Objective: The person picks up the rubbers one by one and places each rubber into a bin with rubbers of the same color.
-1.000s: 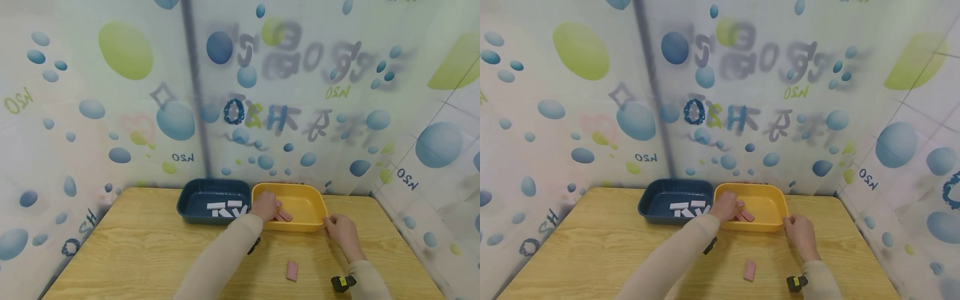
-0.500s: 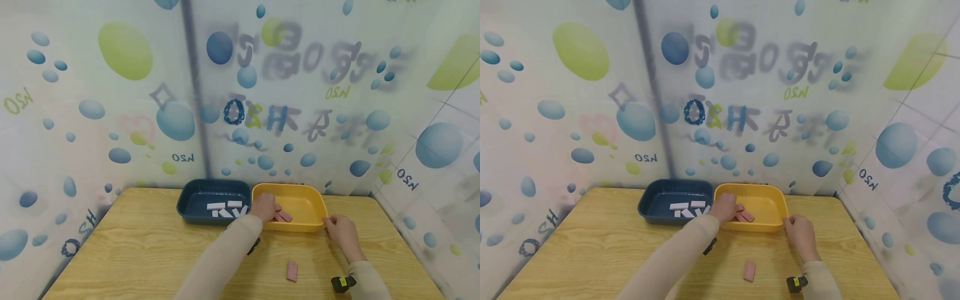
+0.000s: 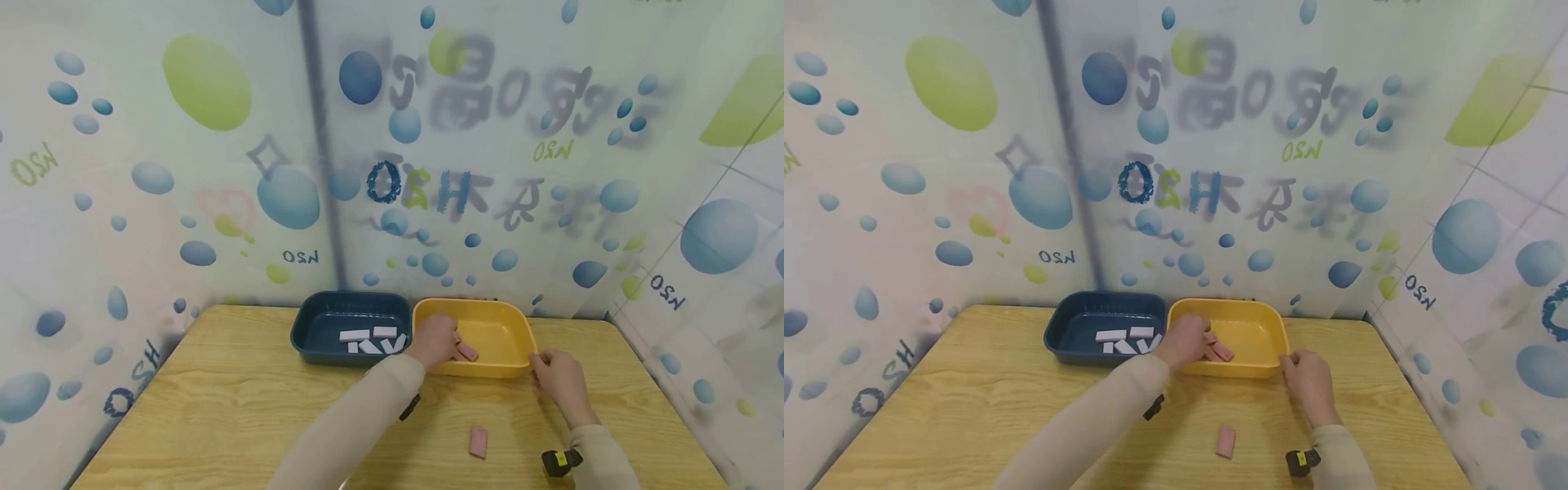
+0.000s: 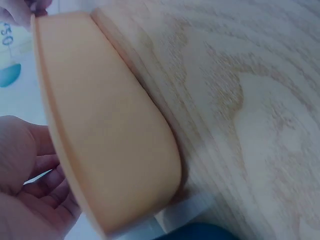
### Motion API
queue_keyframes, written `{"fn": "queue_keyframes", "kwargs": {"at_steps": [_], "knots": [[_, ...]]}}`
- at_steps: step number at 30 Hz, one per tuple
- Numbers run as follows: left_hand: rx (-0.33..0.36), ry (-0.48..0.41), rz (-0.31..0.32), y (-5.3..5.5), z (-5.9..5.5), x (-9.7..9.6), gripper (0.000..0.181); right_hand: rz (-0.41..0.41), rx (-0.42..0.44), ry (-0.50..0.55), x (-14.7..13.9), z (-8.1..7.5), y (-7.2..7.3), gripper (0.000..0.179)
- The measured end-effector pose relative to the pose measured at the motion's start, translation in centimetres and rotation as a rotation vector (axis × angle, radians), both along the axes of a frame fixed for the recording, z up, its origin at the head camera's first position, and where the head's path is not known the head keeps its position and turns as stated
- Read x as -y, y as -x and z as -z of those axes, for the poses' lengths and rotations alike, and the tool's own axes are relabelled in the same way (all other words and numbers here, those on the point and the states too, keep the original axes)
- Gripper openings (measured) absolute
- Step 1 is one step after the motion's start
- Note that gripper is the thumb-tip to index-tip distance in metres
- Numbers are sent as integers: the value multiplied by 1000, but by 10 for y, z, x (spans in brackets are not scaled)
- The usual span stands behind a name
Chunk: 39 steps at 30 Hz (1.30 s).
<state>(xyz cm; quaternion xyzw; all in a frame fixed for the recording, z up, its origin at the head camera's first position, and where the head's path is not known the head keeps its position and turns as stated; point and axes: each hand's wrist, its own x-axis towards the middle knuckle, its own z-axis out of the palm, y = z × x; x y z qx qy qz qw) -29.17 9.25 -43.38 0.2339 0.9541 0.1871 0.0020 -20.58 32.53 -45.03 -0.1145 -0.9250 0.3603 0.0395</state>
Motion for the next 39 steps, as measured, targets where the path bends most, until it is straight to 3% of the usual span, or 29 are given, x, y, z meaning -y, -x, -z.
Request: {"fn": "queue_keyframes", "kwargs": {"at_steps": [2, 7, 12, 16, 20, 27, 33, 39], "knots": [[-24, 14, 17, -5, -3, -2, 11, 0, 5, 1, 0, 0, 0, 30], [-73, 17, 67, -19, -8, -4, 27, -4, -2, -2, 0, 0, 1, 31], [-182, 30, 145, -30, -9, -1, 15, -9, -8, -12, -2, 1, 1, 31], [-321, 44, 220, -36, -5, 2, 7, -8, -10, -13, -2, 0, 2, 30], [-392, 42, 292, -42, -1, 5, 4, -8, -12, -15, -2, -1, 1, 30], [-312, 54, 376, -56, 1, 8, 17, -13, -15, -14, -1, -2, 0, 30], [-264, 41, 496, -66, 1, 10, 14, -10, -16, -10, -1, -1, 1, 30], [-249, 84, 538, -75, 4, 10, 16, -4, -6, -16, 0, 0, 0, 30]]}}
